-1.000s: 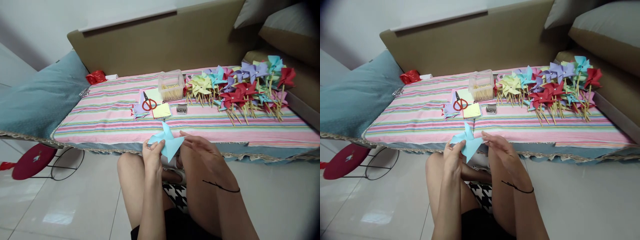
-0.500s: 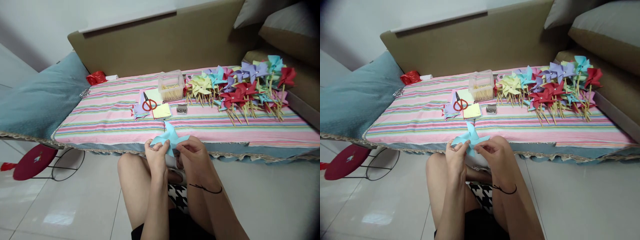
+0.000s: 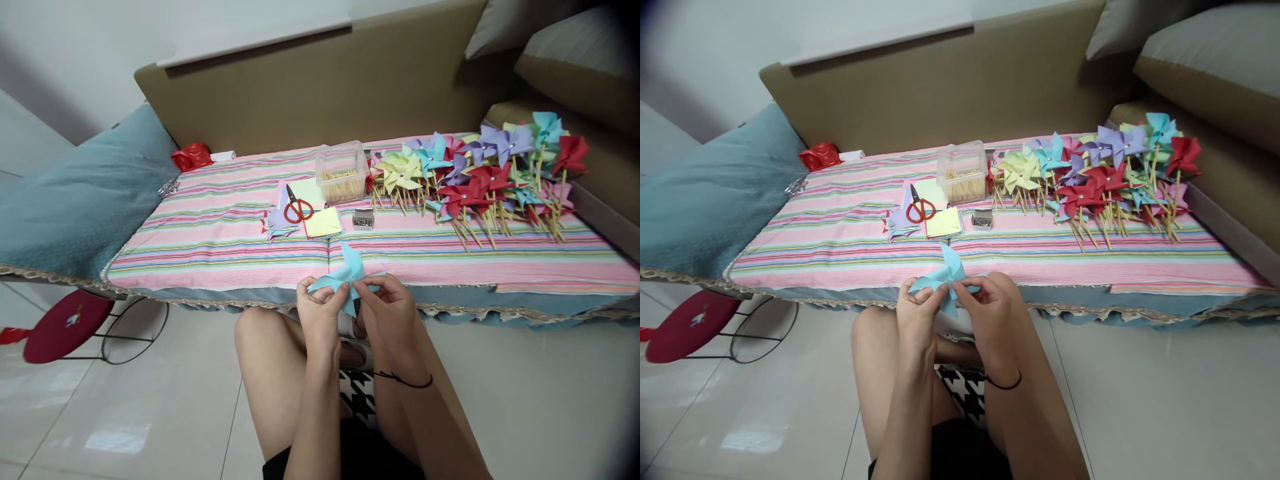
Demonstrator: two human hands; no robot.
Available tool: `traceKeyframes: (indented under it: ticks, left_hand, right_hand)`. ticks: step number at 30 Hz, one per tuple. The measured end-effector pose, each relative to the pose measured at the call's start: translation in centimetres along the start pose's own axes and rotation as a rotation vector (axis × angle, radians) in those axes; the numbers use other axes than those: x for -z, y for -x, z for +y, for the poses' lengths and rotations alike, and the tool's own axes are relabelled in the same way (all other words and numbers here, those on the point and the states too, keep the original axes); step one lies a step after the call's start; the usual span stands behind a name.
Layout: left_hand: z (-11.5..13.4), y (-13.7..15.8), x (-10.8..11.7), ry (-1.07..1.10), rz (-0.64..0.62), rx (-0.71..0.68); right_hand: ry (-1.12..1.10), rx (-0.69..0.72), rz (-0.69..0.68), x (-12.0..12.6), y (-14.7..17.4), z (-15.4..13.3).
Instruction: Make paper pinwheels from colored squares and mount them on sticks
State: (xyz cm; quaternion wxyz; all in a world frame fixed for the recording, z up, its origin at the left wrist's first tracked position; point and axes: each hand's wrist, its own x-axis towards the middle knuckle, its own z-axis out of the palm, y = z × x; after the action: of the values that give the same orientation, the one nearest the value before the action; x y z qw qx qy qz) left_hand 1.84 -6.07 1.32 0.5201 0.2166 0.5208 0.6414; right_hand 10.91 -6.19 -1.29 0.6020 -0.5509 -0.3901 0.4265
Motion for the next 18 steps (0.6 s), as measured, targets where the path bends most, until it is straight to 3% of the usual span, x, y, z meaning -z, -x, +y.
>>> traceKeyframes:
  ticks: [11, 18]
  left_hand:
    - [-0.2, -0.4, 0.6, -0.034, -0.1, 0.009]
    - [-0.2, -0.4, 0.3, -0.007, -0.067, -0.004]
  right_hand:
    - [0.019, 0.003, 0.104, -0.3, -0.1, 0.3]
    - [0.015, 0.055, 0.121, -0.4, -0.3, 1.2]
